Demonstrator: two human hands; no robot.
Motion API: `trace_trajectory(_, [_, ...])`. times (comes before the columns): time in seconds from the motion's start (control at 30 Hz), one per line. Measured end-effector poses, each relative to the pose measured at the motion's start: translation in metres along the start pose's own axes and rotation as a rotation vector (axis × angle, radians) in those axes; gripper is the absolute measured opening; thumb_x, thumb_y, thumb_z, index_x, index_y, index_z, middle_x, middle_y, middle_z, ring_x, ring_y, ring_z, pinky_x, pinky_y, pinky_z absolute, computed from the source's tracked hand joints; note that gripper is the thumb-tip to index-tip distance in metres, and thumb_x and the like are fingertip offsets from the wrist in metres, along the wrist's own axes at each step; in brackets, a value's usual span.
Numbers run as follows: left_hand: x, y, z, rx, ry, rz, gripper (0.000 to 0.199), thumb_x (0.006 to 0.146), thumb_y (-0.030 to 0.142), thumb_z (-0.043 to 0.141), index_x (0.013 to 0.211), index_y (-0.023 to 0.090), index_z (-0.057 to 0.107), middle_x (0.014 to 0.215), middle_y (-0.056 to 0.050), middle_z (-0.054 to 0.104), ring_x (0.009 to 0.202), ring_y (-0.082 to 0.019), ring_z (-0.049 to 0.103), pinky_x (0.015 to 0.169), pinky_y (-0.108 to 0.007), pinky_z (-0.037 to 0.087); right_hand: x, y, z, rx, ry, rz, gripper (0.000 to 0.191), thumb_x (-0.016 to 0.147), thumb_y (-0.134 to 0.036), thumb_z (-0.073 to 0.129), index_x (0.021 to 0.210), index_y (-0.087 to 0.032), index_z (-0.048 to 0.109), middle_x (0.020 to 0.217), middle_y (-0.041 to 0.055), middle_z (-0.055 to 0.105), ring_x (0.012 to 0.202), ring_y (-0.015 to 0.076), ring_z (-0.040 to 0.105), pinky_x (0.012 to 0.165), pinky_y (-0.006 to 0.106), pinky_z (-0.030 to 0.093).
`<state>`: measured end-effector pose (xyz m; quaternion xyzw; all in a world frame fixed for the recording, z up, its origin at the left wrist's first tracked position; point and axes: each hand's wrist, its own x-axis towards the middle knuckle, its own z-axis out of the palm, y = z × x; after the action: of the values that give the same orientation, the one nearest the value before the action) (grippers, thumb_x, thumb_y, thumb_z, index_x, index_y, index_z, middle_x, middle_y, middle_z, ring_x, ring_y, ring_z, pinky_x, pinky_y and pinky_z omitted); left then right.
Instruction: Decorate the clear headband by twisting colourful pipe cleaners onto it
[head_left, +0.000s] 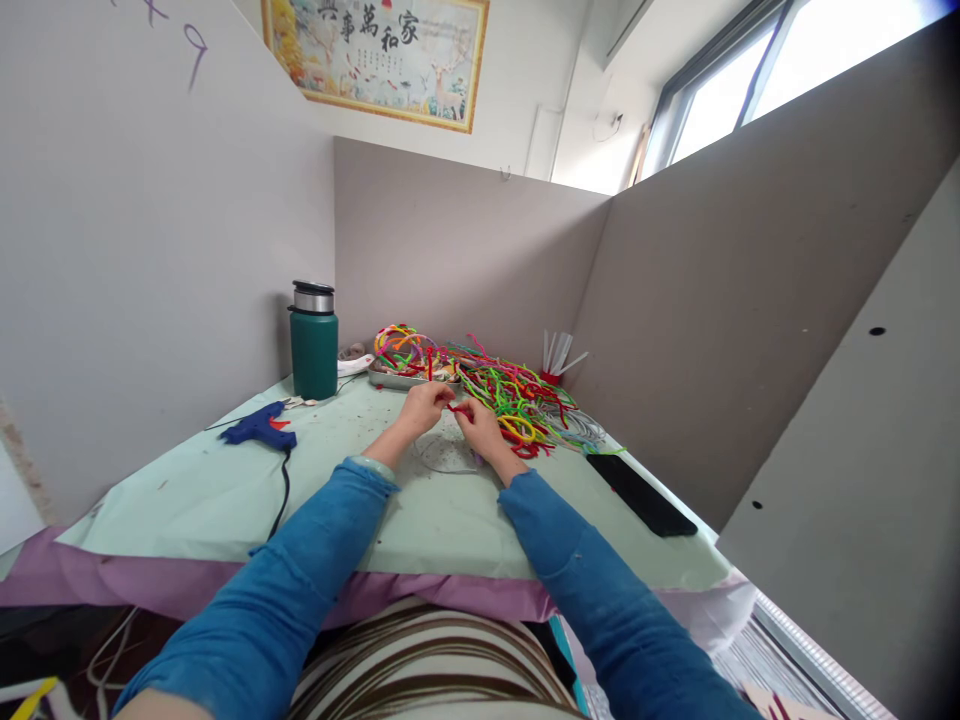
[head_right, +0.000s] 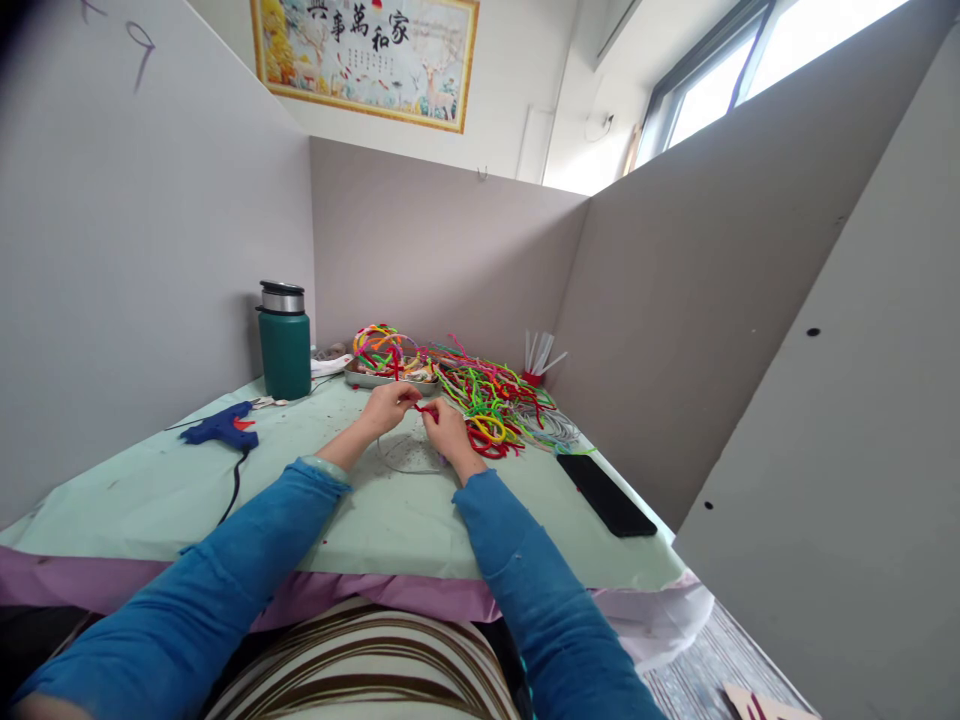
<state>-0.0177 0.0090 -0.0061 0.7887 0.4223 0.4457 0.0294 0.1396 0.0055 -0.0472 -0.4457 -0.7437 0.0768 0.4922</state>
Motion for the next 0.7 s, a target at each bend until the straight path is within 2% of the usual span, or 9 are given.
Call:
trace_trajectory(0.23, [0.000, -0.002, -0.001, -0.060, 0.000, -0.019, 0.017, 0.074, 0.010, 0.054, 0.080, 0.015, 0.070, 0.082, -0.005, 0.072, 0.076, -0.016, 0.063, 0.074, -0.026, 0.048, -0.002, -0.006, -0.002, 0.058, -0.083, -0.067, 0.010, 0.079, -0.026, 0.051, 0.077, -0.019, 0.058, 0.068, -0.0008, 0.058, 0.063, 0.0141, 0.050, 0.062, 0.026, 0.037])
trace_trajectory(0.43, [0.003, -0.018, 0.005, -0.233, -0.156, -0.174, 0.018, 0.067, 0.013, 0.061, 0.082, 0.014, 0.070, 0.077, -0.003, 0.071, 0.070, -0.015, 0.063, 0.066, -0.024, 0.050, -0.005, -0.013, -0.004, 0.149, -0.140, -0.068, 0.013, 0.079, -0.029, 0.051, 0.077, -0.019, 0.058, 0.068, -0.0011, 0.057, 0.062, 0.0133, 0.049, 0.060, 0.025, 0.037])
trace_trajectory(0.5, [0.003, -0.022, 0.007, -0.231, -0.124, -0.229, 0.023, 0.067, 0.014, 0.062, 0.088, 0.014, 0.070, 0.084, -0.004, 0.071, 0.066, -0.014, 0.062, 0.064, -0.024, 0.051, -0.004, -0.012, -0.003, 0.156, -0.129, -0.031, 0.013, 0.078, -0.029, 0.051, 0.076, -0.018, 0.058, 0.067, -0.0011, 0.057, 0.061, 0.0133, 0.049, 0.059, 0.025, 0.037])
trace_trajectory(0.57, [0.003, -0.021, 0.007, -0.171, -0.039, -0.250, 0.024, 0.069, 0.014, 0.062, 0.092, 0.014, 0.070, 0.096, -0.006, 0.069, 0.068, -0.013, 0.062, 0.066, -0.024, 0.051, -0.003, -0.009, -0.002, 0.153, -0.087, 0.024, 0.013, 0.076, -0.029, 0.052, 0.075, -0.019, 0.058, 0.066, -0.0012, 0.057, 0.061, 0.0134, 0.049, 0.059, 0.025, 0.037])
trace_trajectory(0.63, [0.002, -0.018, 0.006, -0.075, 0.036, -0.203, 0.021, 0.071, 0.014, 0.061, 0.090, 0.016, 0.071, 0.102, -0.007, 0.067, 0.075, -0.015, 0.063, 0.072, -0.025, 0.051, -0.001, -0.005, -0.001, 0.157, -0.035, 0.075, 0.013, 0.075, -0.029, 0.051, 0.074, -0.018, 0.058, 0.066, -0.0011, 0.057, 0.061, 0.0137, 0.049, 0.058, 0.025, 0.038])
trace_trajectory(0.7, [0.000, -0.014, 0.004, 0.013, 0.052, -0.098, 0.019, 0.073, 0.013, 0.059, 0.087, 0.017, 0.072, 0.102, -0.007, 0.066, 0.083, -0.017, 0.063, 0.079, -0.027, 0.049, 0.001, -0.001, -0.001, 0.168, 0.007, 0.108, 0.013, 0.073, -0.029, 0.051, 0.072, -0.018, 0.057, 0.065, -0.0009, 0.057, 0.061, 0.0141, 0.050, 0.058, 0.025, 0.039])
